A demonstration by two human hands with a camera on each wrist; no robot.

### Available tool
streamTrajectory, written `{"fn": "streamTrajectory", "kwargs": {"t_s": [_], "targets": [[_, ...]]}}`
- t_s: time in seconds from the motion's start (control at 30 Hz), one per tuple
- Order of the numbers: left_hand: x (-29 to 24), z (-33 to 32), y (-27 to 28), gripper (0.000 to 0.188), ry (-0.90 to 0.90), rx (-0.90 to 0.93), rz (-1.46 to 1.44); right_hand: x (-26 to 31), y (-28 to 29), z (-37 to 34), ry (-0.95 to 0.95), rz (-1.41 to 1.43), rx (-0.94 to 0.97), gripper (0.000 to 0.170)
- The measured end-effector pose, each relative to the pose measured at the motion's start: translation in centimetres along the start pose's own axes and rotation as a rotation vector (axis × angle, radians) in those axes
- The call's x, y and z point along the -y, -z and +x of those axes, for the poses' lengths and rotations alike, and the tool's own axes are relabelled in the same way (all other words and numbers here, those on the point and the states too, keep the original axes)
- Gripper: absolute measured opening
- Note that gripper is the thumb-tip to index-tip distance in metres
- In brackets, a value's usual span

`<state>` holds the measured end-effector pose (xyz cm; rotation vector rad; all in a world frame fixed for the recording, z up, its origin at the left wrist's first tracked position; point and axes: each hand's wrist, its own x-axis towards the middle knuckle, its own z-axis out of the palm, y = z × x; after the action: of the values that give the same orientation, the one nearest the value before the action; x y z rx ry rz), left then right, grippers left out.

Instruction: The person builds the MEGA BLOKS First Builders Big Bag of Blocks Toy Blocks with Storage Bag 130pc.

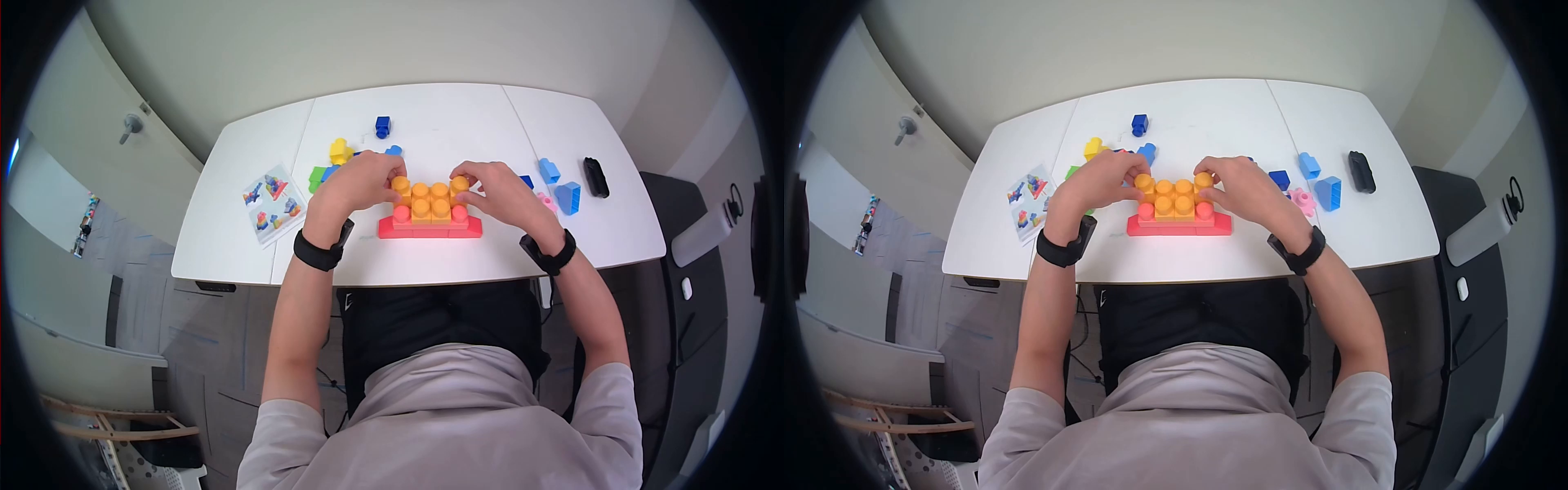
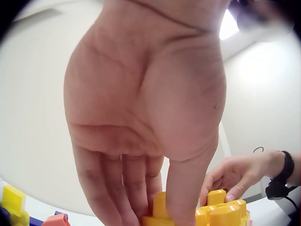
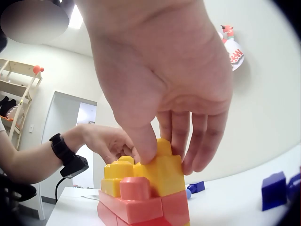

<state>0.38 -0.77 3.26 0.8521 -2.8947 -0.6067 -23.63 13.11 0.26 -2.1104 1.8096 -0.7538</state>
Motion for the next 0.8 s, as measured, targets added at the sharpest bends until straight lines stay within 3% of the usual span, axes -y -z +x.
{"fn": "streamTrajectory", "kwargs": {"t_s": [0.17, 0.23, 0.27, 0.33, 0.43, 0.57, 0.8], "targets": [[4.1, -0.9, 0.6, 0.029, -0.136, -0.115, -0.107, 0.1, 0.3, -0.6, 0.018, -0.055, -0.018, 0.044], [5.8, -1.3, 1.9, 0.029, 0.152, -0.149, -0.04, 0.0, 0.4, -0.6, 0.024, -0.055, -0.022, 0.046], [6.5, -1.2, 1.9, 0.029, 0.155, -0.146, -0.034, 0.0, 0.6, -0.6, 0.002, -0.053, -0.011, 0.044], [8.0, -1.0, 1.5, 0.037, 0.466, -0.035, 0.197, 0.1, 0.9, -0.6, -0.015, -0.049, 0.001, 0.043], [9.0, -0.5, 0.2, 0.052, 0.609, 0.052, 0.308, 0.2, 1.1, -0.7, -0.008, -0.078, 0.026, 0.041], [8.6, -0.2, -0.3, 0.058, 0.643, 0.058, 0.335, 0.3, 1.2, -0.7, -0.027, -0.116, 0.057, 0.039], [8.6, 0.1, -1.1, 0.052, 0.639, 0.008, 0.389, 0.5, 1.2, -0.8, -0.036, -0.094, 0.036, 0.037]]}}
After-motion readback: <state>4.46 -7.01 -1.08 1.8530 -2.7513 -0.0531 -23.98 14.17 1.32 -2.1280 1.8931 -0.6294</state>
